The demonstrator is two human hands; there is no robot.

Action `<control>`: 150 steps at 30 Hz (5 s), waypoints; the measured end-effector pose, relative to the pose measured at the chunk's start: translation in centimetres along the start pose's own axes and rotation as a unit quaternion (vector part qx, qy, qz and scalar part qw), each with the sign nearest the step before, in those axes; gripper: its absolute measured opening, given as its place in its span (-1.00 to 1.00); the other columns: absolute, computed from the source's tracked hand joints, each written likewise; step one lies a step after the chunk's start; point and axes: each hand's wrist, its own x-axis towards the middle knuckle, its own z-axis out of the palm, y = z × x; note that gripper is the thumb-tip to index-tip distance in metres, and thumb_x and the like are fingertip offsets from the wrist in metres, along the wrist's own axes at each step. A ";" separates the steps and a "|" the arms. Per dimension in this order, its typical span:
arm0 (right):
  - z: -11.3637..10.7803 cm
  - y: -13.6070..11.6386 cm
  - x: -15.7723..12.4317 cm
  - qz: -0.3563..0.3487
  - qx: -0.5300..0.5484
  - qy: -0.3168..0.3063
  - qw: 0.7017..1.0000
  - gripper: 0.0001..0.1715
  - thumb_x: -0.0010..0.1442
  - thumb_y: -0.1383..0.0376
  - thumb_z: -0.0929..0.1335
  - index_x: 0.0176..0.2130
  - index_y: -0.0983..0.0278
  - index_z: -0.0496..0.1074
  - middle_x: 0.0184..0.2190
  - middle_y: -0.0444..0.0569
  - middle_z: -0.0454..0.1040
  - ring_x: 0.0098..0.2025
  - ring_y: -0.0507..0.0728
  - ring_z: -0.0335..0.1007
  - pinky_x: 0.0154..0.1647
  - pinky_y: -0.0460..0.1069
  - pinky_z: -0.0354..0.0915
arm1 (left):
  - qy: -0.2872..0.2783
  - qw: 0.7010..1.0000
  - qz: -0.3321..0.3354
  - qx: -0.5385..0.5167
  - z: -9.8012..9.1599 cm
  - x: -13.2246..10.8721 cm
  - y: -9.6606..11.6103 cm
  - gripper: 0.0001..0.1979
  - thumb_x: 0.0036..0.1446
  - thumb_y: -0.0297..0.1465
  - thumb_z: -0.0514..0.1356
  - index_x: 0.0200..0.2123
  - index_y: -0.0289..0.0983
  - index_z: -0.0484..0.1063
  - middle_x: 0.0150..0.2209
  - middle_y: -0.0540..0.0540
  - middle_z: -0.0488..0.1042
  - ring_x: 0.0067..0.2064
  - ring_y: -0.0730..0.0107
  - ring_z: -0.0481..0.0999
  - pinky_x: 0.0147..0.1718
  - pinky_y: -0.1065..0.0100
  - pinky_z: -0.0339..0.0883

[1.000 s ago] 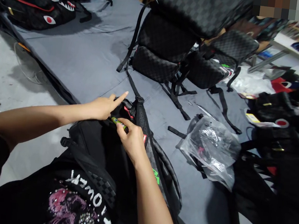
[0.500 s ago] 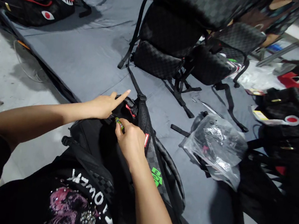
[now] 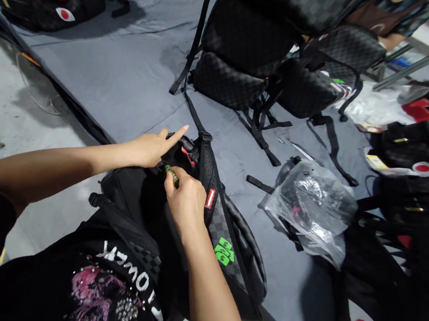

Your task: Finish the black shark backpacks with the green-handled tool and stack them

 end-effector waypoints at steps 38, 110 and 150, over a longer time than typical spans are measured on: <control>0.4 -0.2 -0.6 0.035 0.016 0.017 0.999 -0.62 0.30 0.22 0.28 -0.02 0.23 0.59 -0.32 0.01 0.66 -0.35 0.17 0.56 -0.34 -0.04 0.26 | 0.011 1.000 0.011 0.026 0.4 0.2 -0.5 0.11 0.15 -0.50 0.15 0.39 -0.07 -0.72 0.18 -0.35 0.22 -0.14 0.21 0.54 -0.24 0.30 0.33; -9.9 23.0 -9.9 0.255 0.230 0.385 0.857 -0.53 0.13 -0.14 0.23 -0.36 0.21 0.30 -0.49 -0.13 0.35 -0.45 0.08 0.33 -0.39 0.00 0.33 | -0.001 0.999 -0.014 0.045 0.1 0.3 -0.7 -0.06 0.25 -0.38 0.05 0.43 -0.16 -0.64 0.26 -0.48 0.16 -0.05 -0.10 0.57 -0.19 0.16 0.41; -7.4 3.1 -6.3 -0.032 0.370 0.086 0.924 -0.73 0.11 0.11 0.45 -0.30 0.26 0.52 -0.53 -0.12 0.49 -0.52 0.06 0.39 -0.44 -0.04 0.33 | 0.213 0.830 0.175 -0.485 -0.3 -7.4 6.6 -0.81 0.22 -0.31 0.20 -0.40 -0.28 0.43 -0.49 0.07 0.42 -0.47 0.58 0.35 -0.44 0.49 0.24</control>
